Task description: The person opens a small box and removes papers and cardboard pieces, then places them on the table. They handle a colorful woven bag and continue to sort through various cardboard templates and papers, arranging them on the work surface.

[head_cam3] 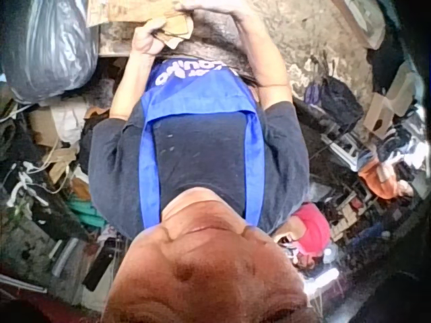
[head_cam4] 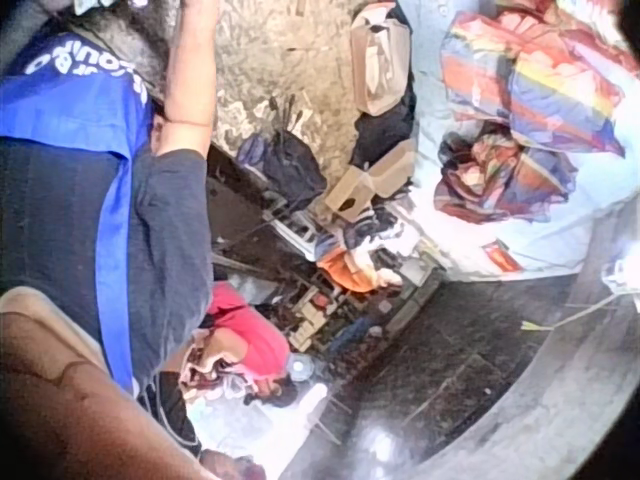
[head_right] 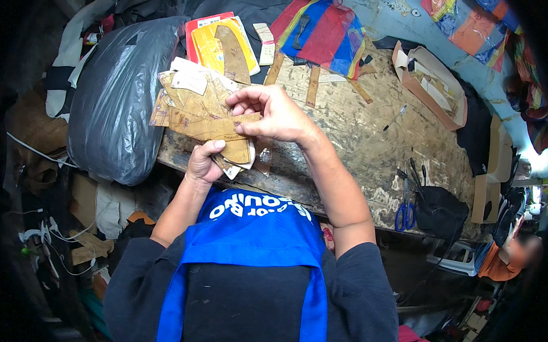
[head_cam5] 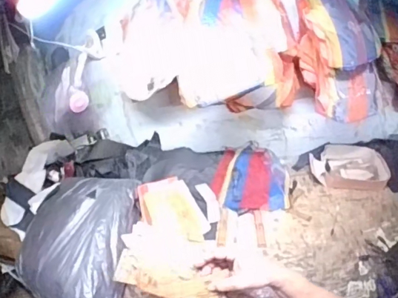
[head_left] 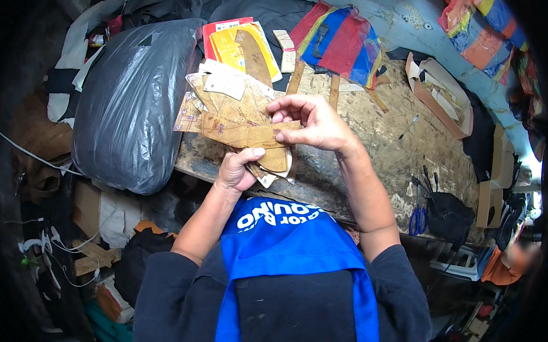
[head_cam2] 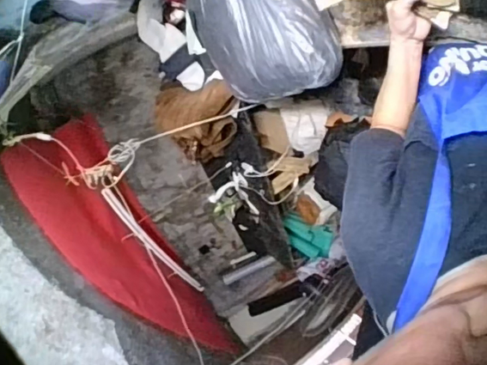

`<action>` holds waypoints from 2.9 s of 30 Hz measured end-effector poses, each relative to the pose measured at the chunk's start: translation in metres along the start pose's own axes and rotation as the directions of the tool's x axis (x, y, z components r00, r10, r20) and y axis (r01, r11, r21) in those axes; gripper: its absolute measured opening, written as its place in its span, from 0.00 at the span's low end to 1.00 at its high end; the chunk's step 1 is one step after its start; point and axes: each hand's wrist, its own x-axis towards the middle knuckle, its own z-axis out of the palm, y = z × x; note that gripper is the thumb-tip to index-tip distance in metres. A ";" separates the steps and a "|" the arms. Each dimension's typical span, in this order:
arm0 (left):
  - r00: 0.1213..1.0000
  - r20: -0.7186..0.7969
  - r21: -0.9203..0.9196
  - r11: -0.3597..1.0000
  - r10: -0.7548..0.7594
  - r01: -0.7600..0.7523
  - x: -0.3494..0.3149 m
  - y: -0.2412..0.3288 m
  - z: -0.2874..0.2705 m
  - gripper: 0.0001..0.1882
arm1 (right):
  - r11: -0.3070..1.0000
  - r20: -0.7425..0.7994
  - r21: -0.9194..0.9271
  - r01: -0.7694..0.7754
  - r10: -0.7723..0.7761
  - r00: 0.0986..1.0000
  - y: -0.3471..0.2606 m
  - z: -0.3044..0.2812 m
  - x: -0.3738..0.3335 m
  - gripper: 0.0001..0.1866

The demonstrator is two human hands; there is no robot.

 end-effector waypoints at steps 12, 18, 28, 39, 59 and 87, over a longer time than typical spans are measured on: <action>0.987 -0.082 0.129 0.983 0.140 -0.128 0.007 -0.004 0.000 0.30 | 0.956 -0.201 0.273 -0.106 0.165 0.966 0.001 -0.006 -0.011 0.16; 0.983 -0.095 0.110 0.983 0.155 -0.145 0.006 -0.005 0.004 0.30 | 0.945 -0.210 0.328 0.009 0.064 0.976 0.012 -0.002 -0.020 0.14; 0.994 -0.055 0.052 0.994 0.098 -0.095 0.002 -0.002 -0.009 0.34 | 0.849 -0.723 0.386 0.360 0.036 0.690 0.042 -0.040 -0.002 0.15; 0.969 -0.180 0.037 0.985 0.170 -0.166 -0.016 0.007 -0.043 0.32 | 0.951 -0.803 0.295 -0.088 0.297 0.516 0.114 -0.077 0.031 0.11; 0.985 -0.134 0.031 0.994 0.105 -0.102 -0.014 0.007 -0.045 0.35 | 0.598 -0.726 -0.460 -0.656 0.173 0.666 0.045 -0.073 0.133 0.22; 0.997 -0.079 0.014 1.000 0.020 -0.019 0.012 0.004 -0.034 0.31 | 0.594 -0.688 -0.534 -0.601 0.108 0.718 0.056 -0.135 0.052 0.17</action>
